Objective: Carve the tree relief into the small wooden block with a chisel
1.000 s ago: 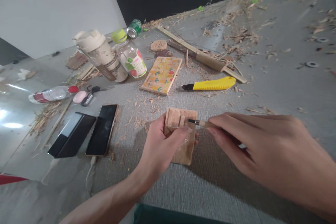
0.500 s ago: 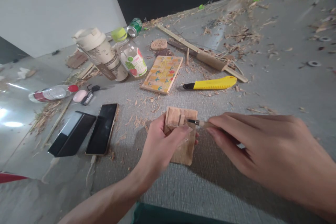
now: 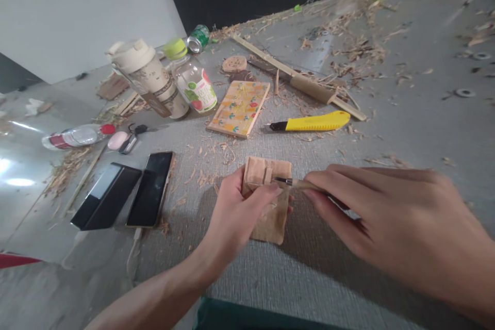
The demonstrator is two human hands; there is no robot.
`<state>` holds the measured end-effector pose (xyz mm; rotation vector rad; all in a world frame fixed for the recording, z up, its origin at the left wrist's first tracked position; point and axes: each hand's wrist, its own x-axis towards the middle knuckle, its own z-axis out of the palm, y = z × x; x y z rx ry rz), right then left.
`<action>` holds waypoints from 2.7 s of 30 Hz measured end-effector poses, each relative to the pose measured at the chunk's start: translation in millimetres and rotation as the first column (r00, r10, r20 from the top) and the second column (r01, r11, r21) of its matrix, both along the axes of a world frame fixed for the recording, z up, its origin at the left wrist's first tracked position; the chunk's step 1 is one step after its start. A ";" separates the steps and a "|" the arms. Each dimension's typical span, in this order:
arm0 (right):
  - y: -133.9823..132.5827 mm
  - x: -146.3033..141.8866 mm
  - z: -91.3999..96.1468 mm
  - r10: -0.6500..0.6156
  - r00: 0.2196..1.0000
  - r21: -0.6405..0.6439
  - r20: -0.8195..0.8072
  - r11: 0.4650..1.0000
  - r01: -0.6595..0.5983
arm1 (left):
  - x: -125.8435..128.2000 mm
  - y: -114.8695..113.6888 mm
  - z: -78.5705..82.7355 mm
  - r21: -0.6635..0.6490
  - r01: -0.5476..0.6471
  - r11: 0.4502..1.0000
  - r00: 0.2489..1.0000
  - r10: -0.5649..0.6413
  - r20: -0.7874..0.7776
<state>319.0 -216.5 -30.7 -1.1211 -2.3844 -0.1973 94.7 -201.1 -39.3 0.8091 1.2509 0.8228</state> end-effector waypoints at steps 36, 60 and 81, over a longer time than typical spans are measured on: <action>-2.3 -3.0 -1.6 0.036 0.992 -0.122 -0.122 0.991 -0.051 | 2.7 -4.0 6.2 0.063 -0.012 0.998 0.990 0.020 -0.138; -2.9 -5.6 -2.7 0.029 0.999 0.006 -0.023 1.000 -0.029 | 5.1 -3.7 4.4 0.032 0.011 0.999 0.999 -0.010 -0.038; -7.9 -14.1 5.4 0.034 0.999 0.008 -0.034 0.999 -0.034 | 3.2 -7.7 0.3 0.075 0.028 0.997 0.999 -0.024 -0.049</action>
